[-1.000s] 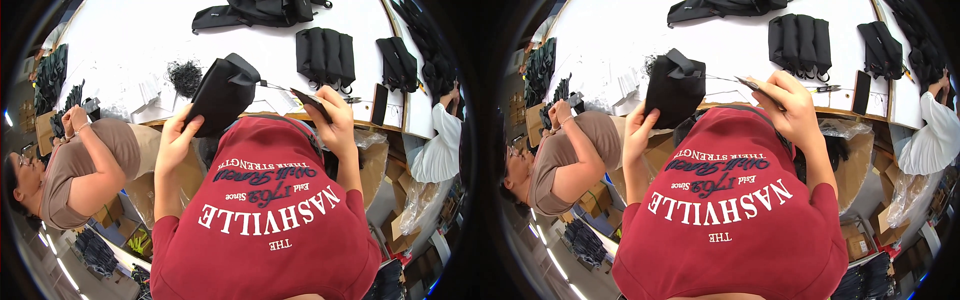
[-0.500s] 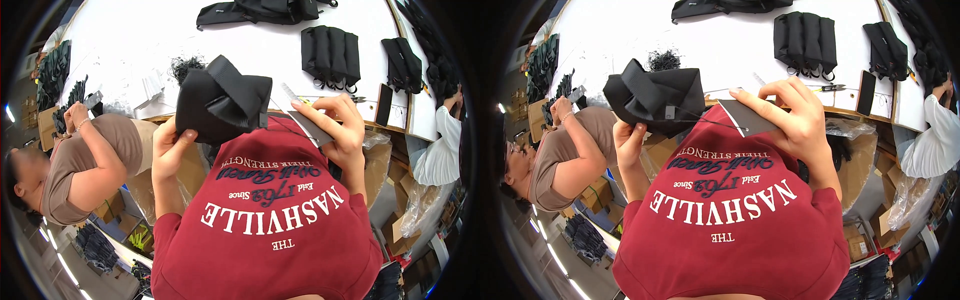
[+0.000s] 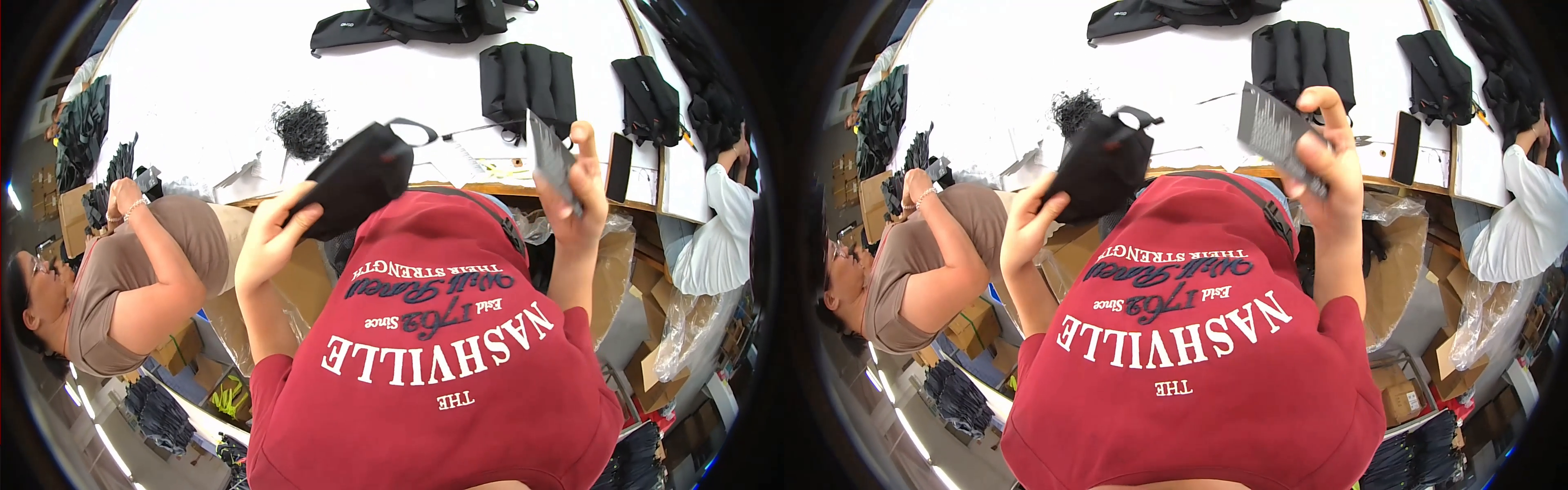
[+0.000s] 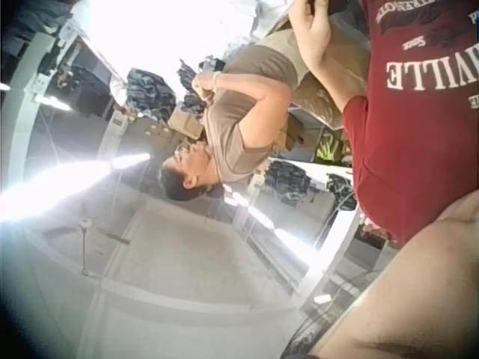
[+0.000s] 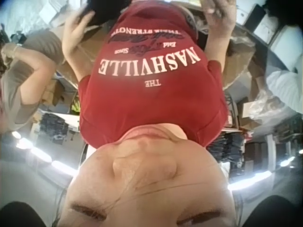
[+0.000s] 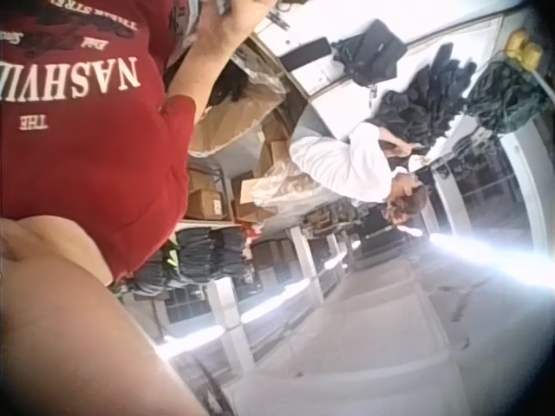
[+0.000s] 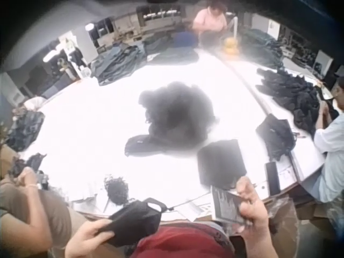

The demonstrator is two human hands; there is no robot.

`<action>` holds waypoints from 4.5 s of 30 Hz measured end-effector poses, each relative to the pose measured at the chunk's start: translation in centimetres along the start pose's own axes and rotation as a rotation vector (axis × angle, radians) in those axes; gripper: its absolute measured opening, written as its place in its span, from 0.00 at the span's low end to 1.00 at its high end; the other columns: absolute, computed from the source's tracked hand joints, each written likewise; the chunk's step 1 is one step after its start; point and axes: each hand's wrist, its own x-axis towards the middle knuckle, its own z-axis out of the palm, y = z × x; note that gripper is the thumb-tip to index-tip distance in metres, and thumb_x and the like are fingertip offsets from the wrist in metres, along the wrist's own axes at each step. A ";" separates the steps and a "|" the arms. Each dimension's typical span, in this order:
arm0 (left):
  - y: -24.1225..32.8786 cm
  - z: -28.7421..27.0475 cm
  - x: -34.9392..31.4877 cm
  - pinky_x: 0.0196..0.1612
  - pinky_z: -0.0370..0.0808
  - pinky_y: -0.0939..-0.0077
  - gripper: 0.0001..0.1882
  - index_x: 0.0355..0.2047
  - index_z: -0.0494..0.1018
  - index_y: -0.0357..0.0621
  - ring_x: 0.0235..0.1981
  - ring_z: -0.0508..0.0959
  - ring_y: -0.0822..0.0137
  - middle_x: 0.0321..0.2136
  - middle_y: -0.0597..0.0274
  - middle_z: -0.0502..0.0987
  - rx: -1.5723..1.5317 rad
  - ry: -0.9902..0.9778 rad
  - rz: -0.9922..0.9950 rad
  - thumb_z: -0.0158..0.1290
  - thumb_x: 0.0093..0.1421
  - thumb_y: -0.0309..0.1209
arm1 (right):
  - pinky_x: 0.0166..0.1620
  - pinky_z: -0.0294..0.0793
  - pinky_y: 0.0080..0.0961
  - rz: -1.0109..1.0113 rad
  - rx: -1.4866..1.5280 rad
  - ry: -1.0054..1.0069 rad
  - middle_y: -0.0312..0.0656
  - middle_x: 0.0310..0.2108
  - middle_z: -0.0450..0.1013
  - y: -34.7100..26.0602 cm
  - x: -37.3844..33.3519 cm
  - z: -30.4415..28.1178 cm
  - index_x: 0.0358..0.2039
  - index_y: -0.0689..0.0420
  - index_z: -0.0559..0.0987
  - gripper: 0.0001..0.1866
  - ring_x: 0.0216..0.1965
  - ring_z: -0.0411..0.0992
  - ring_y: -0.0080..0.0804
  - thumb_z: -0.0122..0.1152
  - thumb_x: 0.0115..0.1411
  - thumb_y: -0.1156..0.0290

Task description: The person is preparing fanny packs by inserting small items and then stacking them before placing the stack into a large container.

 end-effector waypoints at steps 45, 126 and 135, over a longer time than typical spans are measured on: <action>-14.4 -4.2 21.2 0.45 0.71 0.73 0.13 0.39 0.74 0.38 0.36 0.76 0.67 0.34 0.58 0.79 -0.099 0.394 0.050 0.50 0.62 0.35 | 0.27 0.62 0.30 0.229 -1.447 -0.464 0.43 0.22 0.62 5.2 6.9 1.7 0.27 0.61 0.76 0.17 0.23 0.64 0.38 0.68 0.48 0.60; 1.1 0.2 18.1 0.39 0.77 0.75 0.15 0.42 0.72 0.38 0.38 0.78 0.68 0.37 0.60 0.78 -0.994 0.176 0.174 0.52 0.62 0.37 | 0.38 0.70 0.29 -0.388 -1.312 -0.377 0.41 0.33 0.73 -1.7 4.7 7.8 0.37 0.56 0.75 0.13 0.34 0.72 0.38 0.64 0.54 0.64; 0.4 2.4 10.4 0.60 0.59 0.57 0.52 0.64 0.49 0.51 0.62 0.59 0.57 0.63 0.54 0.54 -0.188 0.083 0.538 0.65 0.43 0.49 | 0.47 0.71 0.24 0.474 -0.125 0.203 0.38 0.46 0.73 1.4 3.7 -0.7 0.51 0.61 0.73 0.21 0.46 0.71 0.24 0.56 0.57 0.68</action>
